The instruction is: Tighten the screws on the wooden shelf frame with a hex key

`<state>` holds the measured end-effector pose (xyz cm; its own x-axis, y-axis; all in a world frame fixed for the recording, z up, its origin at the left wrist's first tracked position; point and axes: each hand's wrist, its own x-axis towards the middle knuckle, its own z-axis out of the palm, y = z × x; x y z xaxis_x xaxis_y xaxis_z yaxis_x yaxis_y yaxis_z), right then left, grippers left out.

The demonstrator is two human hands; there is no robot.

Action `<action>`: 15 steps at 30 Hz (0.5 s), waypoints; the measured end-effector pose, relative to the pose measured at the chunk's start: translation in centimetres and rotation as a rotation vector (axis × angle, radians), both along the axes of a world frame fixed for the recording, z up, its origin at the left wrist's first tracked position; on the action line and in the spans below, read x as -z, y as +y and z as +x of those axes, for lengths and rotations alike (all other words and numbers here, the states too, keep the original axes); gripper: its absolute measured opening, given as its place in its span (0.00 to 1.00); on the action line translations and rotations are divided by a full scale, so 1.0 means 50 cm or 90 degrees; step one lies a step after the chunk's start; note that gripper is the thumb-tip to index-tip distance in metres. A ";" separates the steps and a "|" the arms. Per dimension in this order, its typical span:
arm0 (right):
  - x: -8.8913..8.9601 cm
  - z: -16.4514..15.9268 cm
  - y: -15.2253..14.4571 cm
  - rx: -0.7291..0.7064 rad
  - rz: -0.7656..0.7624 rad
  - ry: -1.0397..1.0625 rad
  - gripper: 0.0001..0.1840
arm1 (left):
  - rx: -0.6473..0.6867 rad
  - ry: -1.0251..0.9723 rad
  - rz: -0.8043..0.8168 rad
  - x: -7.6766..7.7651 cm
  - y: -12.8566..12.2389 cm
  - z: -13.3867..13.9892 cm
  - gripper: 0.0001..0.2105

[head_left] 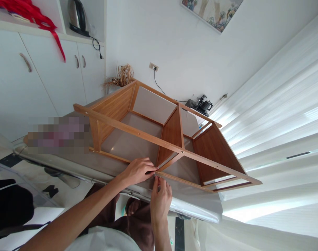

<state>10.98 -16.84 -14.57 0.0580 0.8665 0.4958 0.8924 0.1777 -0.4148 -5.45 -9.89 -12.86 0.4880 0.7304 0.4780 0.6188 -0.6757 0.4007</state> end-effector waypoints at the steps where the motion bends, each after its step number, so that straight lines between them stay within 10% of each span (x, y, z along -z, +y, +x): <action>1: -0.002 -0.002 0.001 0.010 -0.015 0.028 0.21 | 0.000 0.000 -0.001 0.000 0.000 0.000 0.10; 15: -0.034 0.002 0.013 0.060 -0.184 0.344 0.21 | -0.006 0.007 0.015 -0.001 -0.002 0.000 0.10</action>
<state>11.06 -16.17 -12.85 0.3181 0.9403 0.1211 0.5493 -0.0787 -0.8319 -5.46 -9.99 -12.81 0.4869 0.7233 0.4896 0.6294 -0.6792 0.3776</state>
